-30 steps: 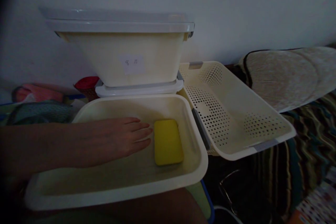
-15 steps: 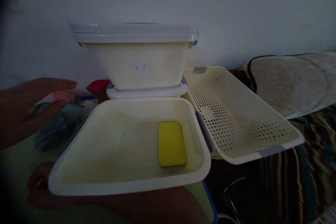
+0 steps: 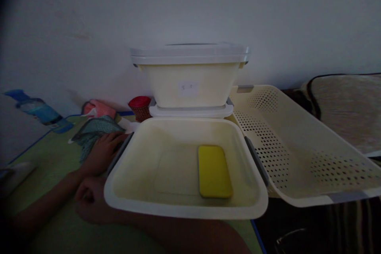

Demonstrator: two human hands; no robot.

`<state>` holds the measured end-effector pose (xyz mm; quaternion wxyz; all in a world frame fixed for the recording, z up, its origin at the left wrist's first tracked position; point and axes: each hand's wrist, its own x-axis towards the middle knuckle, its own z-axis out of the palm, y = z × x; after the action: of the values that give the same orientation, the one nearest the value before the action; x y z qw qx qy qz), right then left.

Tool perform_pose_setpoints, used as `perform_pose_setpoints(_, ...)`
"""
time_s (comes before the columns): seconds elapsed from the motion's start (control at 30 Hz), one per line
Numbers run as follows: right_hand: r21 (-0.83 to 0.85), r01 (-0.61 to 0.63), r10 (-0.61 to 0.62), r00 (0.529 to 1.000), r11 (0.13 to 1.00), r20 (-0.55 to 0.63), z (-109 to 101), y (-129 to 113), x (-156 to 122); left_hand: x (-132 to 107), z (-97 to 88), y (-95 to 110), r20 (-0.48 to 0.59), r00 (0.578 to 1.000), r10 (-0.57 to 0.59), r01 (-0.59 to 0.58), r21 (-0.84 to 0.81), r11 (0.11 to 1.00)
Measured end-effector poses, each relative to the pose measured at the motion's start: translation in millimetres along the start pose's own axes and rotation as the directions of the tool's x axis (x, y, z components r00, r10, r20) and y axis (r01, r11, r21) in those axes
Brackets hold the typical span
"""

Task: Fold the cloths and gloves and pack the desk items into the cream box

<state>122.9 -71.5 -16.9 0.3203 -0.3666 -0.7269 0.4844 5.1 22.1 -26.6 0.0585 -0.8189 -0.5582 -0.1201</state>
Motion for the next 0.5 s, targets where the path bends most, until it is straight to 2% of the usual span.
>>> perform_pose_setpoints(0.1, -0.006, 0.001, -0.001, 1.000, 1.000, -0.012, 0, 1, 2, 7, -1.6, -2, -0.020, 0.998, -0.067, 0.064, -0.110, 0.992)
perform_pose_setpoints(0.2, 0.000, 0.023, -0.023, 1.000, 1.000, 0.004, 1, 5, 2, 10, 1.0, -9, -0.032, 0.989, -0.147, 0.124, -0.385, 0.915)
perform_pose_setpoints(0.27, 0.008, 0.040, -0.040, 0.999, 0.999, 0.008, 1, 8, 2, 10, 2.1, -14, -0.045, 0.973, -0.227, 0.147, -0.636, 0.757)
perform_pose_setpoints(0.33, 0.012, 0.048, -0.048, 0.999, 0.999, 0.009, 1, 10, 2, 10, 1.7, -18, -0.051, 0.937, -0.345, 0.136, -0.856, 0.499)
perform_pose_setpoints(0.4, 0.008, 0.053, -0.053, 0.998, 0.999, 0.014, 1, 11, 2, 12, -1.2, -22, -0.038, 0.898, -0.439, 0.092, -0.958, 0.271)
perform_pose_setpoints(0.43, 0.006, 0.059, -0.059, 0.998, 0.998, 0.016, 1, 12, 2, 14, -3.7, -24, -0.026, 0.885, -0.465, 0.078, -0.976, 0.202)
perform_pose_setpoints(0.5, -0.001, 0.062, -0.062, 0.998, 0.998, 0.021, 2, 13, 3, 16, -10.9, -31, -0.010, 0.873, -0.488, 0.074, -0.986, 0.152)
